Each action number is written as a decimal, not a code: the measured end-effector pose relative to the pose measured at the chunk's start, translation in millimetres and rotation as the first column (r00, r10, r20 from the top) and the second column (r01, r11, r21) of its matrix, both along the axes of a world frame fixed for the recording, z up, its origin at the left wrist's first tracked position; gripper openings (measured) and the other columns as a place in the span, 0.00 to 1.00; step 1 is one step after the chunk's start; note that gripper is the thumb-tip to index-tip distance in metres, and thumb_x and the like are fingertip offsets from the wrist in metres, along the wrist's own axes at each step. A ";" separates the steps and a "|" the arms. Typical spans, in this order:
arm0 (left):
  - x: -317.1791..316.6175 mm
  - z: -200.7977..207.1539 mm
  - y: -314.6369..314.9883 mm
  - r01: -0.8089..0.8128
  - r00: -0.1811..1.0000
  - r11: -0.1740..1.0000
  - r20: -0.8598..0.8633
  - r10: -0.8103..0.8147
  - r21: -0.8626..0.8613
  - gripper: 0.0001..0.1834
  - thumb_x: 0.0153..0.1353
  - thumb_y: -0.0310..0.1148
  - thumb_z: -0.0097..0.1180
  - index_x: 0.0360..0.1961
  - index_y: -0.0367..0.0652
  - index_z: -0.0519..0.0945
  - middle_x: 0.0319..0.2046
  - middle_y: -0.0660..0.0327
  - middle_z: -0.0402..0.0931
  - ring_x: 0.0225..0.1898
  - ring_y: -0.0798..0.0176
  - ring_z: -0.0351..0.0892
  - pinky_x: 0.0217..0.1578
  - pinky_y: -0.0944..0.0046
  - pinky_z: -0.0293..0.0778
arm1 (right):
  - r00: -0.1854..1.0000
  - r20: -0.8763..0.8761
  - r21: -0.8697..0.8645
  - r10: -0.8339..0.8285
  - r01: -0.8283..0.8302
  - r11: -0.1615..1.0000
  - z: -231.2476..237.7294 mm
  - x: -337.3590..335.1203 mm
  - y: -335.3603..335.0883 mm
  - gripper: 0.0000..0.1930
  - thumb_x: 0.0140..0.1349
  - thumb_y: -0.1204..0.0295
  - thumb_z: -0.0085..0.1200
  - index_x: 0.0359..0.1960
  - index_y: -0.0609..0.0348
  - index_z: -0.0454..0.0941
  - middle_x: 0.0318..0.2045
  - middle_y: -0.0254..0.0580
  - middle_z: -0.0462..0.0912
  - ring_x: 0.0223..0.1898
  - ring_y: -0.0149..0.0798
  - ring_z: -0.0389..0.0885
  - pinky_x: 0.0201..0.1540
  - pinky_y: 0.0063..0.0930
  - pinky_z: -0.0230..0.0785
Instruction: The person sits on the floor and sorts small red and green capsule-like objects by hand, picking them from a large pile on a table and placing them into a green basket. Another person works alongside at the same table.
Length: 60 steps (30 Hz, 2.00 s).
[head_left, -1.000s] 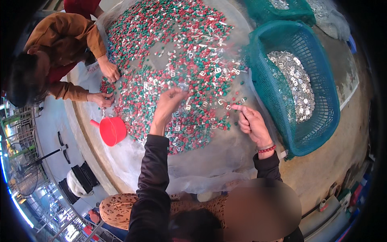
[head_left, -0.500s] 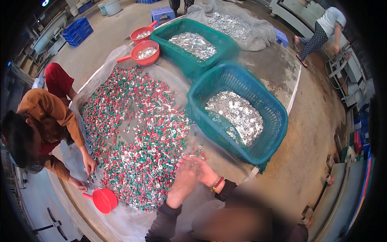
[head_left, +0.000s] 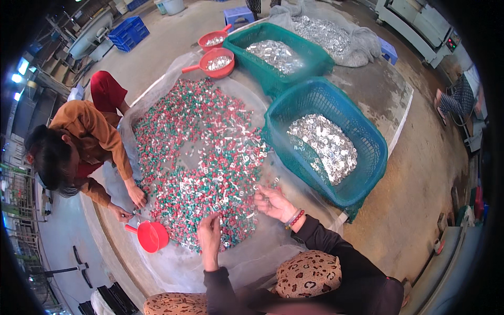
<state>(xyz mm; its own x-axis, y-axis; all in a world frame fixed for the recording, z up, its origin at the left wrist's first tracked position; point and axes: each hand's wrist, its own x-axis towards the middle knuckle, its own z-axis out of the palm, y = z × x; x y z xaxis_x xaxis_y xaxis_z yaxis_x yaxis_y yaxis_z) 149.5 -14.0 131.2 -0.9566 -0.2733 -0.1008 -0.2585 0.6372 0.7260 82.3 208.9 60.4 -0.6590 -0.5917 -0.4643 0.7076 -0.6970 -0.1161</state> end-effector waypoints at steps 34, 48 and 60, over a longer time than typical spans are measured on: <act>-106.5 -138.1 4.3 0.496 0.820 0.745 -0.042 -0.571 -0.446 0.12 0.49 0.24 0.54 0.36 0.45 0.81 0.34 0.60 0.77 0.41 0.55 0.73 0.48 0.60 0.67 | 0.649 -0.314 0.926 0.693 0.371 0.072 -56.9 -58.2 20.6 0.11 0.58 0.74 0.50 0.41 0.61 0.78 0.28 0.38 0.79 0.29 0.32 0.77 0.31 0.25 0.67; -141.7 -154.9 -0.2 0.604 0.705 0.701 -0.156 -0.692 -0.379 0.11 0.50 0.26 0.54 0.37 0.46 0.78 0.37 0.59 0.72 0.43 0.54 0.71 0.43 0.58 0.71 | 0.232 -0.074 0.676 0.970 0.727 -0.122 -95.3 -47.6 -11.8 0.07 0.52 0.72 0.55 0.30 0.62 0.75 0.34 0.47 0.76 0.41 0.50 0.73 0.42 0.42 0.68; -128.3 -180.1 22.2 0.613 0.655 0.397 0.158 -0.739 -0.684 0.09 0.48 0.33 0.52 0.26 0.41 0.81 0.40 0.54 0.74 0.47 0.53 0.71 0.39 0.51 0.72 | 0.723 -0.362 0.921 0.588 0.177 0.348 -81.6 -33.5 8.1 0.11 0.55 0.76 0.54 0.40 0.60 0.71 0.23 0.32 0.74 0.22 0.26 0.70 0.24 0.18 0.62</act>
<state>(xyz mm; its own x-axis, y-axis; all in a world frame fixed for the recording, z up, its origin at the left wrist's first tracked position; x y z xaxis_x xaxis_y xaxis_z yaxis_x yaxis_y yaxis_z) 21.2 8.2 -48.9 -0.8385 0.5437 -0.0362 0.5424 0.8392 0.0410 48.8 216.9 -21.2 -0.8915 -0.2545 -0.3746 0.3105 0.2586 -0.9147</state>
